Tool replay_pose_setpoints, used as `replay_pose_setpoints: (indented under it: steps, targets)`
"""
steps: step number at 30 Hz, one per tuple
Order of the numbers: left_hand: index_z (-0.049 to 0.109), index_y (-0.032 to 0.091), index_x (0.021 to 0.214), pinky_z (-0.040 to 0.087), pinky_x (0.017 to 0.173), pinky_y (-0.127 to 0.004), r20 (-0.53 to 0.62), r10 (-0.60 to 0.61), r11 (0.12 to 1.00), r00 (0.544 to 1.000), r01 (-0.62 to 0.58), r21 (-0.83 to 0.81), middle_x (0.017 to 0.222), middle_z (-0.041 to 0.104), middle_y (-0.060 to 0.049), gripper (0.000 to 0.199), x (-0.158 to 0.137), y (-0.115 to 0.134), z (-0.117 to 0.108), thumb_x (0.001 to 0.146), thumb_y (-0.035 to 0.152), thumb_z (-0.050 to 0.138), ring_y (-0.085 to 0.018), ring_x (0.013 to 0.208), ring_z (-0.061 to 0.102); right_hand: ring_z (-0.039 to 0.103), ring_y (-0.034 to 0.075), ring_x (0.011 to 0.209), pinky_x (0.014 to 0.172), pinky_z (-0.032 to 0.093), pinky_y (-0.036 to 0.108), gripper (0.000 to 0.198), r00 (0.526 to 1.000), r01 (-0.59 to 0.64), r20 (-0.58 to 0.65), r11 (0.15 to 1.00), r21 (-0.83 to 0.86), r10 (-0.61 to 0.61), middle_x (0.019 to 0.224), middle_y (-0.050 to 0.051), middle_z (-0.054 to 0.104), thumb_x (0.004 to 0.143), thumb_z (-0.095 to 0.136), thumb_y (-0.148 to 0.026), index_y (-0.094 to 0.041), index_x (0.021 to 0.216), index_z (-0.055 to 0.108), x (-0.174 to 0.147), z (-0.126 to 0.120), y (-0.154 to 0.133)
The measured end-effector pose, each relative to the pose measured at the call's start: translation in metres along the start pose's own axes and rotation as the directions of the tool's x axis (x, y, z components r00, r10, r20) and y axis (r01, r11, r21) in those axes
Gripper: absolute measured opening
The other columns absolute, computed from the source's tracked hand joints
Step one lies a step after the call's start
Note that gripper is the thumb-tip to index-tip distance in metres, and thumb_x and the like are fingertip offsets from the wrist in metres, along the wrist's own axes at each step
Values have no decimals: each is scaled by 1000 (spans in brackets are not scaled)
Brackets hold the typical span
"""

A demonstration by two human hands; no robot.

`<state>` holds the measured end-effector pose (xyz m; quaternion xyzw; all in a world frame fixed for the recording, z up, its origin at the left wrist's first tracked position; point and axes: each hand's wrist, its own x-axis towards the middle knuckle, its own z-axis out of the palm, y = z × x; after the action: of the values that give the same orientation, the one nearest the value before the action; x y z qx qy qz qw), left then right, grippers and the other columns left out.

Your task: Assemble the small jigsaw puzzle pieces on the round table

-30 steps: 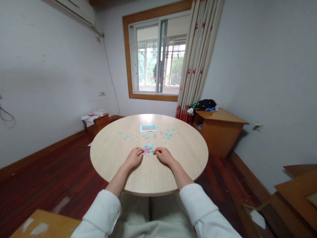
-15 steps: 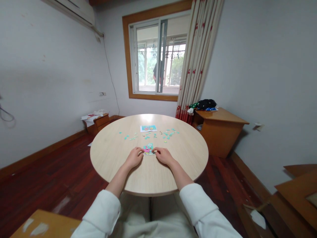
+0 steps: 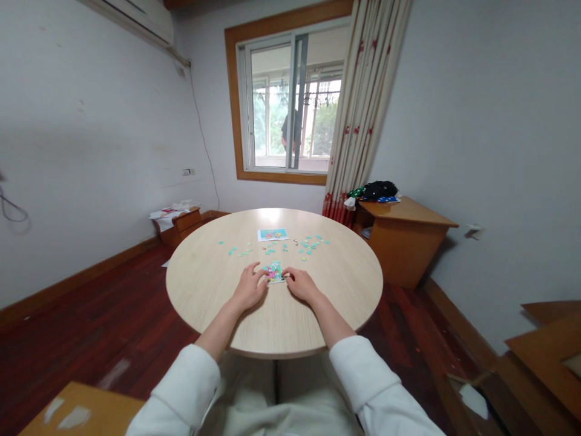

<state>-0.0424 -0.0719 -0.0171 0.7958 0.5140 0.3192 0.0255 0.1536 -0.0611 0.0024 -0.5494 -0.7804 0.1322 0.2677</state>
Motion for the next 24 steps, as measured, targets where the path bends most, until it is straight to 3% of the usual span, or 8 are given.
replay_pose_setpoints:
  steps: [4, 15, 21, 24]
  targets:
    - [64, 21, 96, 32, 103, -46, 42, 3, 1000, 999, -3, 20, 125, 46, -10, 24, 1, -1, 1, 84, 25, 44, -26, 125, 36, 58, 15, 75, 74, 40, 23, 30, 1000, 4, 3, 1000, 1, -4, 79, 2, 68, 79, 43, -16, -23, 96, 67, 0, 0, 1]
    - [60, 18, 108, 34, 102, -46, 18, -80, 995, 997, 79, 63, 123, 48, -14, 29, 3, -11, 11, 84, 24, 43, -26, 122, 40, 61, 17, 91, 85, 41, 26, 36, 1000, -3, 10, 1000, -13, 3, 100, 3, 69, 82, 42, -17, -24, 109, 64, 2, 4, 5]
    - [52, 14, 120, 32, 102, -47, -30, -123, 988, 992, 125, 91, 129, 42, -17, 38, 3, -9, 11, 84, 23, 45, -28, 124, 38, 62, 17, 90, 84, 41, 27, 37, 1000, -7, 8, 1000, -30, 7, 98, 3, 70, 82, 41, -17, -24, 111, 62, 1, 2, 3]
    - [58, 17, 110, 33, 102, -47, 0, -104, 990, 995, 104, 96, 126, 46, -15, 30, 2, -9, 11, 85, 25, 44, -28, 125, 37, 61, 16, 94, 86, 40, 26, 34, 1000, -10, 23, 999, -37, 11, 100, 2, 70, 83, 41, -17, -25, 107, 64, 1, 0, 1]
